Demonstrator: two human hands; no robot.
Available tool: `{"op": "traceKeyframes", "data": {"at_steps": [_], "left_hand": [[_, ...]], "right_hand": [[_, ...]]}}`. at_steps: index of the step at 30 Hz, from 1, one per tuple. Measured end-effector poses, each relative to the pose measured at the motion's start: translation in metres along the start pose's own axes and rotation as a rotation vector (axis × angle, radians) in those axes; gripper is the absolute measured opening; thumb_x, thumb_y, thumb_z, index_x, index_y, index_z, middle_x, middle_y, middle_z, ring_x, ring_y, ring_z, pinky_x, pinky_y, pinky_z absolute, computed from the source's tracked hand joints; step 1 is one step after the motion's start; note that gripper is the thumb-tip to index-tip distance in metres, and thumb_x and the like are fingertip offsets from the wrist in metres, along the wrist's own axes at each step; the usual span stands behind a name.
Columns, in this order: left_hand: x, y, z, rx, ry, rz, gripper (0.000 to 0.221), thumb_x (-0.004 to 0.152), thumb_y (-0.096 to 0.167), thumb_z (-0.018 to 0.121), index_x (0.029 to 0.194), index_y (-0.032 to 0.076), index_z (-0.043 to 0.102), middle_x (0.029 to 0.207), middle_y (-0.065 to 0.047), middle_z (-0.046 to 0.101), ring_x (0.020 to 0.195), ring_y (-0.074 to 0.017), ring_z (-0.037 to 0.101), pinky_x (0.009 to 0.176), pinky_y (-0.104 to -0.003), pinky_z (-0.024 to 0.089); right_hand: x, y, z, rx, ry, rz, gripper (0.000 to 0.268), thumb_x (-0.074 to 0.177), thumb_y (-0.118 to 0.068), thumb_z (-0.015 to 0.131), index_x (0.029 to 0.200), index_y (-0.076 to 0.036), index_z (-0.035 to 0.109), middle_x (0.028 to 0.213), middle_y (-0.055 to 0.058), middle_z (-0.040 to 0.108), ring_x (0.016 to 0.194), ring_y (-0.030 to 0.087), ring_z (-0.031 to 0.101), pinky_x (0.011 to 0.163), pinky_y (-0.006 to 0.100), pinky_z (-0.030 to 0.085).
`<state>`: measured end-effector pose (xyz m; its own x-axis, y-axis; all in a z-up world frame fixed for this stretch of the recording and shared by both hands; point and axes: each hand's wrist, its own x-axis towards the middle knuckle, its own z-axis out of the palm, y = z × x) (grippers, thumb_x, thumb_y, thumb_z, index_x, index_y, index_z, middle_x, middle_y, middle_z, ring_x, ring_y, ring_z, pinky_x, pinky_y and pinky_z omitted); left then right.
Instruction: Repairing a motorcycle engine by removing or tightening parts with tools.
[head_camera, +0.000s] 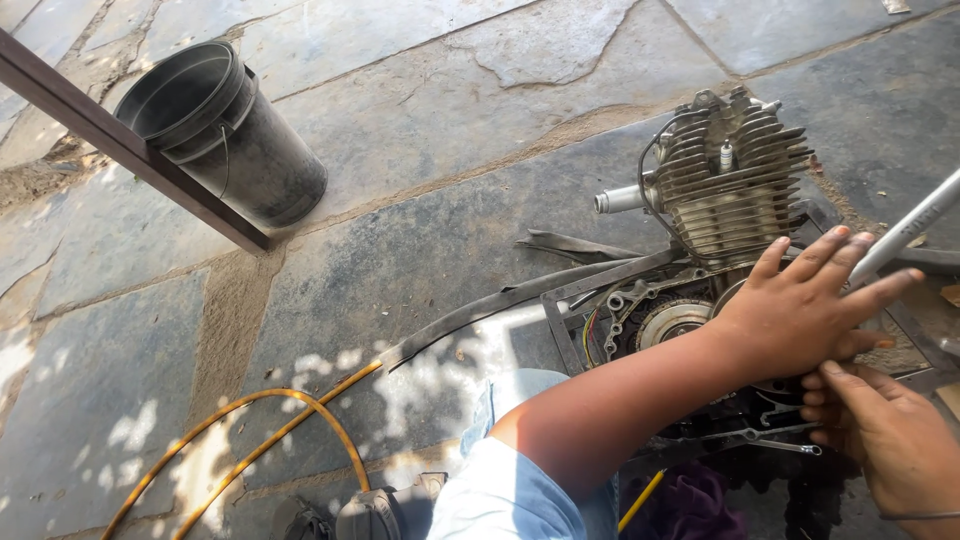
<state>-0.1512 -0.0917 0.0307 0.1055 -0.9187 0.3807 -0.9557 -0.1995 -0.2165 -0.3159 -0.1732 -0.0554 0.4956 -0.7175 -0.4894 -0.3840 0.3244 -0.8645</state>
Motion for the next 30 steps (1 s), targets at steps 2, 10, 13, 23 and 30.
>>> {"op": "traceKeyframes", "data": {"at_steps": [2, 10, 13, 23, 30], "left_hand": [[0.002, 0.004, 0.019, 0.001, 0.028, 0.037, 0.062, 0.100, 0.069, 0.037, 0.158, 0.047, 0.029, 0.168, -0.005, 0.042, 0.159, -0.0231, 0.033, 0.127, -0.053, 0.028], [-0.005, 0.024, 0.050, -0.067, 0.168, 0.155, 0.056, 0.098, 0.071, 0.036, 0.149, 0.050, 0.025, 0.161, 0.005, 0.052, 0.158, -0.0208, 0.022, 0.127, -0.061, 0.004], [-0.008, 0.024, 0.051, -0.135, 0.176, 0.223, 0.060, 0.099, 0.074, 0.036, 0.153, 0.049, 0.026, 0.162, 0.000, 0.054, 0.160, -0.0199, 0.015, 0.127, -0.059, -0.003], [-0.019, 0.014, 0.019, -0.078, 0.090, 0.286, 0.074, 0.090, 0.087, 0.029, 0.153, 0.051, 0.023, 0.163, 0.001, 0.051, 0.159, -0.0204, 0.017, 0.126, -0.057, 0.007], [-0.026, 0.004, -0.008, 0.023, -0.098, 0.394, 0.072, 0.091, 0.087, 0.027, 0.155, 0.054, 0.023, 0.167, 0.009, 0.039, 0.162, -0.0204, 0.021, 0.131, -0.060, 0.017]], "right_hand": [[-0.009, -0.007, -0.001, -0.010, 0.017, -0.056, 0.036, 0.112, -0.036, 0.051, 0.106, -0.003, 0.066, 0.092, 0.008, 0.064, 0.083, 0.021, 0.061, 0.073, 0.039, 0.049], [0.051, 0.035, -0.076, -0.611, 0.257, -0.543, 0.049, 0.119, -0.037, 0.037, 0.120, 0.001, 0.069, 0.062, 0.024, 0.058, 0.052, 0.031, 0.054, 0.048, 0.042, 0.047], [0.070, 0.055, -0.088, -0.611, 0.264, -0.690, 0.052, 0.120, -0.039, 0.038, 0.107, 0.005, 0.062, 0.071, 0.015, 0.064, 0.053, 0.022, 0.061, 0.046, 0.031, 0.048], [0.126, 0.139, -0.143, -0.870, 0.092, -0.307, 0.064, 0.109, -0.053, 0.043, 0.118, 0.005, 0.070, 0.078, 0.024, 0.066, 0.070, 0.036, 0.070, 0.064, 0.050, 0.062], [0.119, 0.199, -0.139, -1.280, -0.067, -0.453, 0.096, 0.084, -0.077, 0.048, 0.136, 0.004, 0.054, 0.124, 0.029, 0.066, 0.120, 0.040, 0.064, 0.107, 0.051, 0.049]]}}
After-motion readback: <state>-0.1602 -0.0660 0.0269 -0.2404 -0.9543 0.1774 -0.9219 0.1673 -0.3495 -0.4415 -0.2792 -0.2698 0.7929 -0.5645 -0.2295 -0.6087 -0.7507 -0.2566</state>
